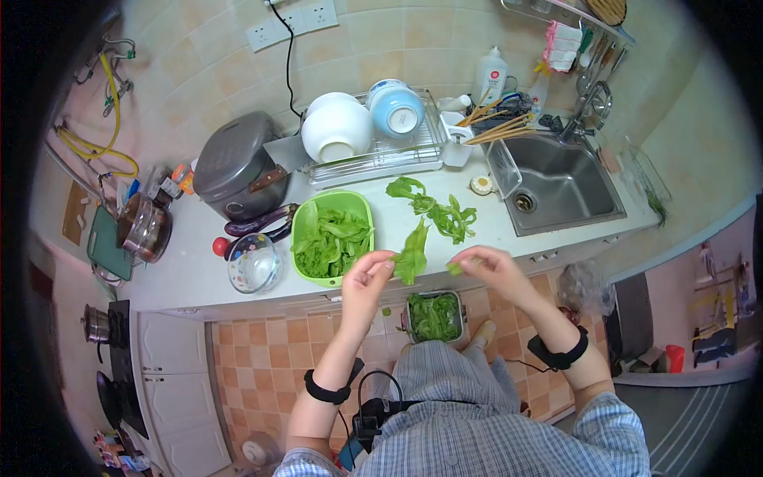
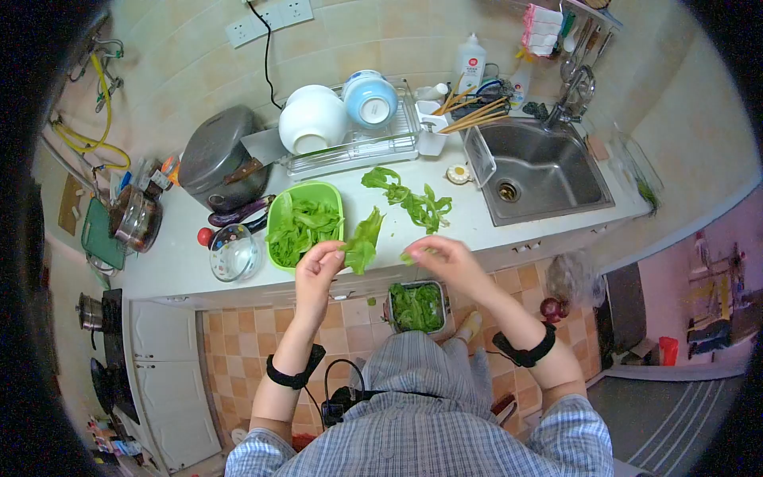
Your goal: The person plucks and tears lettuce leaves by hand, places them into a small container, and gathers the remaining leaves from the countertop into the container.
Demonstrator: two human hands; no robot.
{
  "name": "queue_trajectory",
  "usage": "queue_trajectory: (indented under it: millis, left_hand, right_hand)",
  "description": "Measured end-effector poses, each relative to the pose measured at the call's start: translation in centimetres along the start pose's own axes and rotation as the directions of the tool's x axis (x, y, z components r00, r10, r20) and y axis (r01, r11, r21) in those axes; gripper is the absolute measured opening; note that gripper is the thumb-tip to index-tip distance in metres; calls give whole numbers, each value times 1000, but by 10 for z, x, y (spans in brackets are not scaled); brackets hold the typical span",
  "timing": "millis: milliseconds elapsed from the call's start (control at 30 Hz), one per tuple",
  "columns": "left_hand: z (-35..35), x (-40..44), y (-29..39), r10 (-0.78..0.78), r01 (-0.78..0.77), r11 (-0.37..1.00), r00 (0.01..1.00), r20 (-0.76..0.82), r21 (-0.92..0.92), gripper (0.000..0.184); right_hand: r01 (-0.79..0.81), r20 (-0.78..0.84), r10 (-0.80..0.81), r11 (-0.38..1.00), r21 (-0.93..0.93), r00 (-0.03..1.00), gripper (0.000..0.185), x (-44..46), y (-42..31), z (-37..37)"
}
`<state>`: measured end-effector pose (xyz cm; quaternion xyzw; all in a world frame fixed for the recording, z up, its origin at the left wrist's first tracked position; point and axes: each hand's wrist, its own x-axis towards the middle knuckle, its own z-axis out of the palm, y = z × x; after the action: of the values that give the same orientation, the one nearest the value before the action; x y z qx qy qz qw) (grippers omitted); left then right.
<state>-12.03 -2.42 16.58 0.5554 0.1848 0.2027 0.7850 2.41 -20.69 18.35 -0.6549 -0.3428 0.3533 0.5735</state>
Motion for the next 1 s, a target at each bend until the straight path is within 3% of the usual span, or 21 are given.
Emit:
queue_trajectory:
  millis: [33, 67, 100, 167, 233, 267, 300, 400, 733, 767, 833, 867, 933, 967, 1000]
  left_hand:
    - [8, -4, 5, 123, -134, 971, 990, 65, 199, 14]
    - [15, -7, 9, 230, -272, 885, 961, 153, 378, 14]
    - [20, -9, 13, 229, -273, 884, 960, 158, 379, 14]
    - [26, -12, 17, 447, -706, 417, 708, 547, 572, 17]
    - [27, -15, 17, 436, -736, 370, 676, 594, 567, 23]
    - [27, -16, 20, 427, -762, 283, 644, 635, 582, 24]
    - [27, -17, 22, 414, -783, 193, 612, 674, 591, 24]
    - [25, -20, 22, 385, -805, 114, 576, 721, 583, 28]
    - [22, -18, 13, 401, -778, 195, 619, 675, 598, 23]
    - [19, -18, 6, 344, -752, 261, 659, 669, 606, 22]
    - [12, -17, -14, 287, -725, 324, 688, 667, 608, 21]
    - [8, -19, -30, 222, -679, 389, 725, 652, 623, 20]
    - [3, -20, -54, 151, -628, 457, 752, 641, 630, 20]
    - [3, -21, -63, 65, -609, 478, 743, 666, 633, 21]
    - [1, -22, -72, -24, -587, 498, 726, 687, 638, 22]
  right_hand:
    - [1, -7, -1, 1000, 2, 1000, 22, 0, 3, 7]
    - [-36, 18, 34, 989, 142, 999, 24, 1, 5, 14]
    - [-74, 48, 63, 958, 278, 997, 26, 2, 8, 20]
    - [15, 14, -19, 960, 278, 1000, 26, 4, 14, 24]
    - [70, -13, -69, 968, 240, 998, 24, 6, 11, 24]
    - [70, -12, -70, 968, 240, 998, 24, 5, 10, 24]
    - [45, -11, -43, 956, 291, 999, 24, 4, 7, 24]
    - [-7, -8, 11, 929, 371, 1000, 24, 3, 12, 25]
    - [-95, 31, 94, 805, 586, 995, 24, 5, 27, 30]
    - [-94, 29, 94, 805, 586, 995, 24, 4, 31, 30]
    - [-256, 25, 316, 715, 650, 948, 24, 1, 43, 31]
    - [-253, 20, 317, 717, 649, 948, 24, -1, 53, 34]
    - [-261, -119, 282, 952, 160, 952, 23, -7, 83, 41]
    - [-268, -127, 289, 950, 161, 949, 23, -10, 110, 41]
    - [-215, -203, 202, 976, -43, 958, 23, -12, 142, 41]
